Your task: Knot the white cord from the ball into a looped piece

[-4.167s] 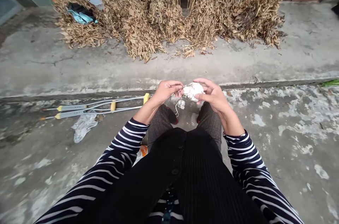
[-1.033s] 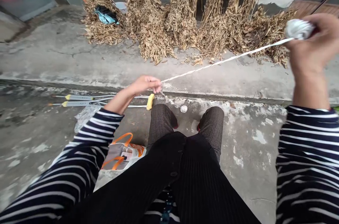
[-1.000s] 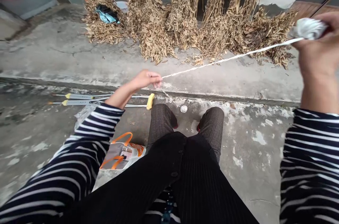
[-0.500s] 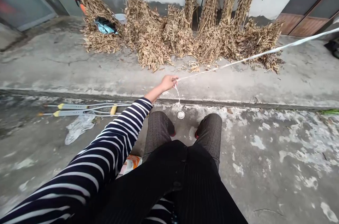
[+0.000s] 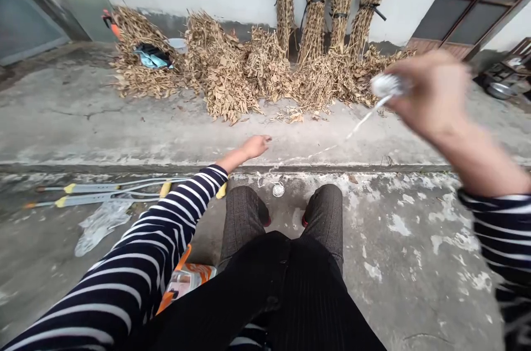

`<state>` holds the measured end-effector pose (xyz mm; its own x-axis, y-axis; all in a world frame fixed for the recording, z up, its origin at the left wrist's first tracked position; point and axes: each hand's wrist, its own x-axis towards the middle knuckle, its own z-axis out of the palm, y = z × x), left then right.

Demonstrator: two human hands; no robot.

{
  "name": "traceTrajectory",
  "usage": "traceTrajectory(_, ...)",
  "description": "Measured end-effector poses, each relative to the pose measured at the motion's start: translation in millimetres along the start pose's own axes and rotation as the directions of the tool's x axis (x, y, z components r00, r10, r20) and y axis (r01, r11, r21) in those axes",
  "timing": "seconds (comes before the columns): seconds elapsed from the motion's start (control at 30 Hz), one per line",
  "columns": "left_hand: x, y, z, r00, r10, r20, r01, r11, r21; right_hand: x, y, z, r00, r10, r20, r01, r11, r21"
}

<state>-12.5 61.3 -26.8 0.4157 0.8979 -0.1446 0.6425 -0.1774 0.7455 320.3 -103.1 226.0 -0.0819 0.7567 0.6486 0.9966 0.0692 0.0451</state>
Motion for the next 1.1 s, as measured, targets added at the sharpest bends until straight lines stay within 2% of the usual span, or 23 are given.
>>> traceTrajectory(0.03, -4, 18, 8.3, 0.998, 0.054, 0.015, -0.053, 0.995, -0.087, -2, -12, 13, 0.997, -0.063, 0.047, 0.062, 0.997, 0.035)
traceTrajectory(0.07, -10, 38, 17.8, 0.994, 0.112, 0.02, -0.102, 0.955, -0.278, -5, -25, 29, 0.989, -0.121, 0.086, 0.114, 0.99, 0.088)
traceTrajectory(0.13, -26, 75, 35.7, 0.974, 0.226, 0.029, -0.159, 0.764, -0.626, -12, -50, 64, 0.978, -0.177, 0.112, 0.15, 0.965, 0.213)
traceTrajectory(0.2, -43, 105, 47.6, 0.957, 0.288, 0.046, -0.136, 0.581, -0.802, -21, -71, 94, 0.978, -0.184, 0.1, 0.147, 0.943, 0.298)
traceTrajectory(0.27, -57, 124, 52.0, 0.959, 0.282, 0.026, -0.118, 0.481, -0.869, -29, -82, 114, 0.975, -0.207, 0.077, 0.17, 0.927, 0.334)
traceTrajectory(0.33, -65, 131, 51.4, 0.971, 0.24, 0.003, -0.113, 0.469, -0.876, -35, -85, 125, 0.972, -0.229, 0.053, 0.196, 0.915, 0.354)
traceTrajectory(0.43, -72, 128, 47.8, 0.981, 0.184, 0.053, -0.056, 0.542, -0.838, -41, -80, 134, 0.978, -0.205, 0.036, 0.174, 0.9, 0.4)
traceTrajectory(0.5, -74, 120, 46.3, 0.981, 0.163, 0.107, -0.008, 0.583, -0.813, -40, -72, 139, 0.993, -0.113, 0.028, 0.09, 0.899, 0.428)
traceTrajectory(0.6, -80, 96, 45.1, 0.972, 0.164, 0.171, 0.031, 0.63, -0.776, -35, -50, 147, 0.99, 0.129, 0.064, -0.144, 0.883, 0.447)
traceTrajectory(0.67, -85, 69, 42.2, 0.963, 0.153, 0.223, 0.064, 0.672, -0.738, -32, -29, 150, 0.945, 0.295, 0.143, -0.328, 0.838, 0.437)
traceTrajectory(0.77, -94, 16, 29.2, 0.96, 0.088, 0.265, 0.113, 0.745, -0.658, -33, 5, 148, 0.837, 0.497, 0.228, -0.547, 0.752, 0.367)
traceTrajectory(0.87, -100, -39, 3.4, 0.977, -0.051, 0.206, 0.157, 0.826, -0.542, -43, 33, 142, 0.77, 0.603, 0.207, -0.636, 0.702, 0.32)
traceTrajectory(0.93, -100, -67, -19.2, 0.977, -0.168, 0.13, 0.211, 0.85, -0.483, -51, 45, 140, 0.727, 0.658, 0.194, -0.684, 0.671, 0.285)
traceTrajectory(1.0, -95, -84, -44.4, 0.968, -0.246, 0.05, 0.242, 0.864, -0.441, -59, 53, 139, 0.692, 0.694, 0.197, -0.72, 0.644, 0.259)
traceTrajectory(1.1, -82, -88, -84.1, 0.954, -0.283, -0.097, 0.229, 0.9, -0.372, -64, 64, 133, 0.665, 0.721, 0.196, -0.746, 0.63, 0.214)
